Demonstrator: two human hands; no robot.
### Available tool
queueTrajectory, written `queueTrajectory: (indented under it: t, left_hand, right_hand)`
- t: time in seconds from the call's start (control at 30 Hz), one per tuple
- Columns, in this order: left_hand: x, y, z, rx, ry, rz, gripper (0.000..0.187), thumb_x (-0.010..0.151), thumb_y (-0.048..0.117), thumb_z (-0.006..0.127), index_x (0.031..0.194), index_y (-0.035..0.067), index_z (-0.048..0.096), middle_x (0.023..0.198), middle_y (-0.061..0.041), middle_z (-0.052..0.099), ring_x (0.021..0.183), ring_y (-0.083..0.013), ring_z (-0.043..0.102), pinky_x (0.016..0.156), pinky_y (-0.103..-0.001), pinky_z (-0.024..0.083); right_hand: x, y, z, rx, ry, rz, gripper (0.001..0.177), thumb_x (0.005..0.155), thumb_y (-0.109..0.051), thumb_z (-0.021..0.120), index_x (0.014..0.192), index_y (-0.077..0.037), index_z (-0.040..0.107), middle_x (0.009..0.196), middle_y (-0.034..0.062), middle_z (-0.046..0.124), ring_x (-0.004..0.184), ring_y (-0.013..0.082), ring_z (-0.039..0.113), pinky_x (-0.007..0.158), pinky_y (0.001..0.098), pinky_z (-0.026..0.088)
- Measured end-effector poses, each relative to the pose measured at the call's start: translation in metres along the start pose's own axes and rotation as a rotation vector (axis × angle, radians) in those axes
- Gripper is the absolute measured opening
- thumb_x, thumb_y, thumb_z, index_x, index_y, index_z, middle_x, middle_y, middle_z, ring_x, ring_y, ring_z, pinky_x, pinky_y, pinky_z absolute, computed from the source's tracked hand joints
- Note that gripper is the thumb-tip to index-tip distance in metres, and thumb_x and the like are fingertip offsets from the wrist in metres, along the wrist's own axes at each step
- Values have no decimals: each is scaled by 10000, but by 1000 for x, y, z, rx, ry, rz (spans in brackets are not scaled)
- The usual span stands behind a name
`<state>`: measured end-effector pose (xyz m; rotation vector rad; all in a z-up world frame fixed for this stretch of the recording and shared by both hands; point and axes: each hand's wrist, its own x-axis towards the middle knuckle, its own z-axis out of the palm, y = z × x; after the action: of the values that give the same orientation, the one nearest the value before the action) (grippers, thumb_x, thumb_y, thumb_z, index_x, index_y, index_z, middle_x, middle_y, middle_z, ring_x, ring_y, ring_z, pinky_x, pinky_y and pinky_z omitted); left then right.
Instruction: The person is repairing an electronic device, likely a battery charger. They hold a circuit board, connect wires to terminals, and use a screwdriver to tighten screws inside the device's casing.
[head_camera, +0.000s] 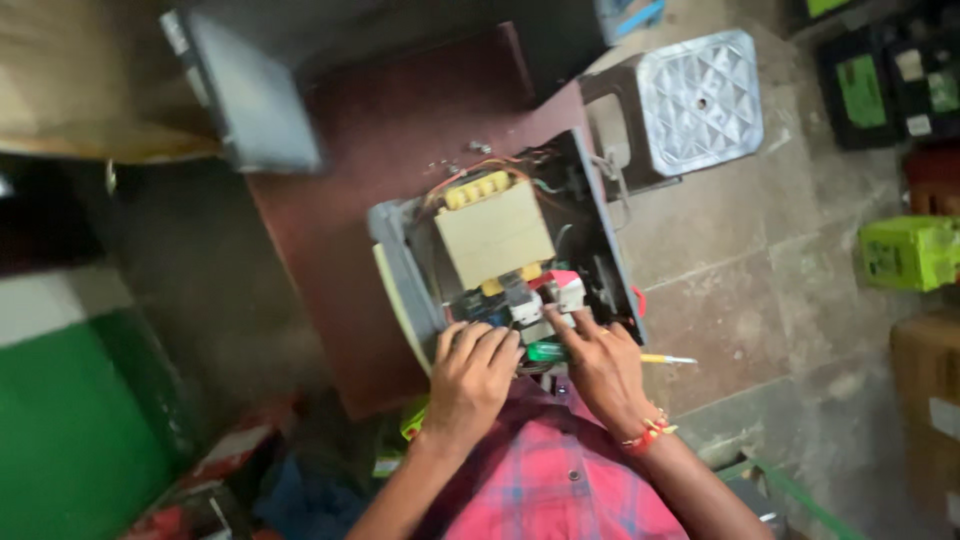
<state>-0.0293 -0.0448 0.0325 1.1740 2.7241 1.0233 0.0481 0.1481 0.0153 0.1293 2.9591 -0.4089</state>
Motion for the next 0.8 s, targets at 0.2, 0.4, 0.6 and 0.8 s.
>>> queueTrajectory:
  t: [0.2,0.4,0.6,0.8]
  left_hand:
    - [4,-1,19,115,-158,15,388,771,172,761,1122,11,724,1080,-90,715,1022,-264,636,919,-474,479]
    - [3,2,30,113,-240,-5,376,790,179,758,1121,3,724,1031,-86,715,978,-263,632,881,-454,488]
    - [6,5,38,182,-269,22,327,827,116,701,1129,-5,729,985,-83,710,946,-242,644,884,-427,518]
    - [7,6,39,201,-260,41,281,860,89,677,1116,-12,735,927,-80,697,904,-235,648,857,-414,524]
  right_hand:
    - [-6,11,4,102,99,-18,563,727,-9,642,1270,-151,671,1357,170,646,699,211,653,678,375,484]
    - [-15,21,9,88,145,-11,509,772,-79,642,1280,-103,663,1285,158,626,806,233,670,724,362,498]
    - [-14,21,16,55,58,33,540,762,-98,641,1301,-96,657,1230,148,635,756,222,670,689,357,500]
    - [-13,22,19,67,87,36,489,796,-120,636,1285,-106,665,1206,120,655,727,210,658,677,349,494]
